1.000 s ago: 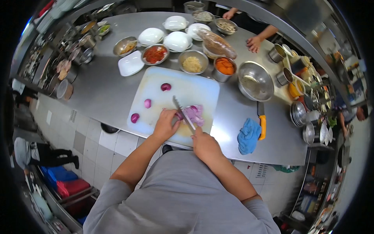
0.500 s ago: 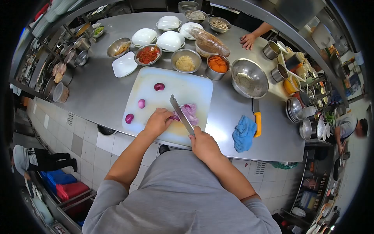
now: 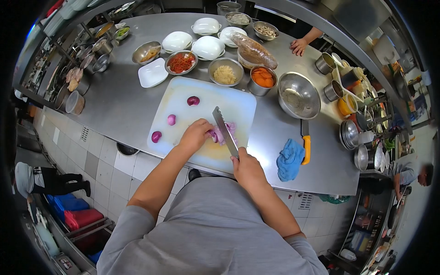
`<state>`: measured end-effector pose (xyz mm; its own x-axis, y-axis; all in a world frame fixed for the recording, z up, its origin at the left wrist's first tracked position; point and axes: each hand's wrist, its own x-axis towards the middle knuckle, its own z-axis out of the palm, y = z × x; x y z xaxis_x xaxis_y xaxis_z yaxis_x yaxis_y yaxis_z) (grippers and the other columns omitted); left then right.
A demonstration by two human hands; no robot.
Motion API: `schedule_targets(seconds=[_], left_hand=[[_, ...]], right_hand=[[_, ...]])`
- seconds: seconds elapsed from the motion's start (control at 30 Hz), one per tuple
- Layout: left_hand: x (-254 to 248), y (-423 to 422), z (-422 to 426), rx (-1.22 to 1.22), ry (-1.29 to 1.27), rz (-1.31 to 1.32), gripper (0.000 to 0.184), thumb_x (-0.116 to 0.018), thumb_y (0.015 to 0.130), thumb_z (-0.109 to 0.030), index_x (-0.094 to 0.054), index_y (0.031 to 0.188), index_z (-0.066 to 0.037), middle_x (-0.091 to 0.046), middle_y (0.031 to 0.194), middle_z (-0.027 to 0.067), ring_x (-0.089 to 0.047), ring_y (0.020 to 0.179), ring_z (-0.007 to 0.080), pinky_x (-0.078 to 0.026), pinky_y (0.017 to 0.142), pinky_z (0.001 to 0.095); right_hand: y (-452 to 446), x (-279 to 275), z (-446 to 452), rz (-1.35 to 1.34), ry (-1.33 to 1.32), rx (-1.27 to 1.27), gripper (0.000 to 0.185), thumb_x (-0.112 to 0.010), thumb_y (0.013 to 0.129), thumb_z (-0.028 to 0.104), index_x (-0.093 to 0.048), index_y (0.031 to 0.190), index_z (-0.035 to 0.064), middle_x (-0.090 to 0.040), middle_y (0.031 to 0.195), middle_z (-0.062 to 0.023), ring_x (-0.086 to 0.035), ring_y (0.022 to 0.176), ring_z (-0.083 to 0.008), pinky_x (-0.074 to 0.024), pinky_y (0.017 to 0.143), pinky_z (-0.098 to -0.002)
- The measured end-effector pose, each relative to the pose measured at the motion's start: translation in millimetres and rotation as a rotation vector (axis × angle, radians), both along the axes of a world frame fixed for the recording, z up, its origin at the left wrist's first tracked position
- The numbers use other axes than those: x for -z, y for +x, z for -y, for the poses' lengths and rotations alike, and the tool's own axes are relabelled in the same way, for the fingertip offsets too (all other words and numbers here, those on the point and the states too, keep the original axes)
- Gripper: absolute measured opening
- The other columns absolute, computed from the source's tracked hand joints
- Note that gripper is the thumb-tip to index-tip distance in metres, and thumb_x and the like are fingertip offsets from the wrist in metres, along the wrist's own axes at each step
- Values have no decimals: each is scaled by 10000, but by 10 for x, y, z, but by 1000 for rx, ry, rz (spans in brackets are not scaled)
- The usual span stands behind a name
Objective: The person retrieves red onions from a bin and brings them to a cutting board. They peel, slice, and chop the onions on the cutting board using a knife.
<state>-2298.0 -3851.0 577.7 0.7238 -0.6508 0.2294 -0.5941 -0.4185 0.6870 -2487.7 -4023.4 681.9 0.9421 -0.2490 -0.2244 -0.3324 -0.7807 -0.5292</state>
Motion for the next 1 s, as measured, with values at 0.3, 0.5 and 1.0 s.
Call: schedule_targets(seconds=[0.3, 0.5, 1.0], left_hand=[[140, -76, -1, 37, 51, -11, 312, -707, 876, 0, -775, 1174, -62, -701, 1165, 151, -673, 1125, 356, -557, 959, 427], [30, 264, -295, -369, 91, 259, 331, -743, 889, -69, -742, 1216, -15, -660, 1276, 202, -619, 1208, 404, -510, 1057, 482], [71, 144, -381, -302, 451, 294, 98, -751, 897, -170, -806, 961, -120, -743, 1112, 106, -656, 1137, 336, -550, 850, 505]], right_hand=[[-25, 15, 58, 39, 6, 71, 243, -642, 1058, 203, -538, 1094, -13, -731, 896, -299, -704, 856, -529, -547, 753, -593], [-49, -19, 95, 62, 21, 86, 254, -649, 1057, 211, -533, 1073, -14, -714, 849, -293, -696, 815, -521, -536, 725, -581], [-35, -92, 63, -72, 114, -46, 286, -615, 1075, 279, -561, 1116, 2, -716, 866, -287, -706, 840, -503, -548, 758, -588]])
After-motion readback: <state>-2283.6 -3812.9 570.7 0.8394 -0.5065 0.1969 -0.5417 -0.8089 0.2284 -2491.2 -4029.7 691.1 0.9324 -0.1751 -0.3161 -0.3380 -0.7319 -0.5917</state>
